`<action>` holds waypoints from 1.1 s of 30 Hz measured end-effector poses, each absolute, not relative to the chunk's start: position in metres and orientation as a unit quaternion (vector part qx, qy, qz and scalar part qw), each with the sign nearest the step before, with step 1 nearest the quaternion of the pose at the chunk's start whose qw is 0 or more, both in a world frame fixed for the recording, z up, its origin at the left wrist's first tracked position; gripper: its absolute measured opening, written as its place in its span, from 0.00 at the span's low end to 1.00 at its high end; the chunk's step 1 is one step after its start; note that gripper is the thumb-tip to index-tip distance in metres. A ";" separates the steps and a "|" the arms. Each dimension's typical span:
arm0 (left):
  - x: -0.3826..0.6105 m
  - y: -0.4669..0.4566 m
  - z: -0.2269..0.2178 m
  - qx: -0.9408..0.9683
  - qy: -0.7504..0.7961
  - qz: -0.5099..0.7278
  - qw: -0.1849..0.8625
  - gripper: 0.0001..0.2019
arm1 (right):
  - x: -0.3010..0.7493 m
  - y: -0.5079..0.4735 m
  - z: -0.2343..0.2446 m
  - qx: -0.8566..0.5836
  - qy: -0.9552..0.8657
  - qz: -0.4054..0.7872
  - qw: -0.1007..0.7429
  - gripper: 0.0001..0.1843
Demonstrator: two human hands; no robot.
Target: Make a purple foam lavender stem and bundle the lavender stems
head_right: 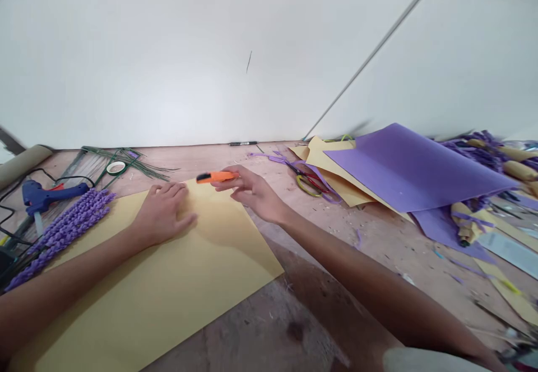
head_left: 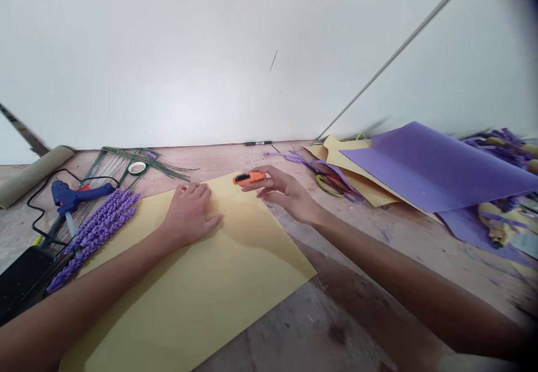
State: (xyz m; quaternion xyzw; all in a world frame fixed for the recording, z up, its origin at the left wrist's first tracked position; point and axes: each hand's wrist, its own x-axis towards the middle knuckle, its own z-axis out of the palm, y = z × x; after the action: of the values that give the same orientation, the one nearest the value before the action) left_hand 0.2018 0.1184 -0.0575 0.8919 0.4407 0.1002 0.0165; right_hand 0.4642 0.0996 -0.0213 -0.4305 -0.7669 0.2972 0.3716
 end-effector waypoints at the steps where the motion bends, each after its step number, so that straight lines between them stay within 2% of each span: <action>1: 0.202 0.120 -0.057 0.892 0.439 0.104 0.013 0.25 | 0.460 0.105 -0.025 -0.440 -0.772 0.264 0.376 0.17; 6: 0.203 0.127 -0.064 0.884 0.453 0.118 0.011 0.29 | 0.443 0.126 -0.041 -0.456 -0.809 0.090 0.359 0.16; 9: 0.202 0.130 -0.072 0.875 0.468 0.121 0.015 0.30 | 0.434 0.131 -0.050 -0.446 -0.829 0.033 0.336 0.12; 12: 0.202 0.132 -0.075 0.871 0.475 0.124 0.018 0.29 | 0.426 0.128 -0.058 -0.441 -0.838 -0.010 0.321 0.14; 22: 0.203 0.133 -0.073 0.873 0.471 0.128 0.001 0.27 | 0.411 0.111 -0.074 -0.417 -0.866 -0.128 0.245 0.15; 29: 0.202 0.133 -0.074 0.880 0.455 0.140 -0.007 0.23 | 0.408 0.096 -0.070 -0.414 -0.873 -0.153 0.205 0.19; 33: 0.202 0.133 -0.074 0.880 0.453 0.142 -0.009 0.22 | 0.406 0.096 -0.072 -0.420 -0.872 -0.156 0.197 0.19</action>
State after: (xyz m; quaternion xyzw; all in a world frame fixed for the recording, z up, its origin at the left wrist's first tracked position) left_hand 0.2018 0.1330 -0.0736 0.8800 0.4531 0.1420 -0.0093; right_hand 0.4064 0.0958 -0.0723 -0.4201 -0.8720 -0.1556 0.1974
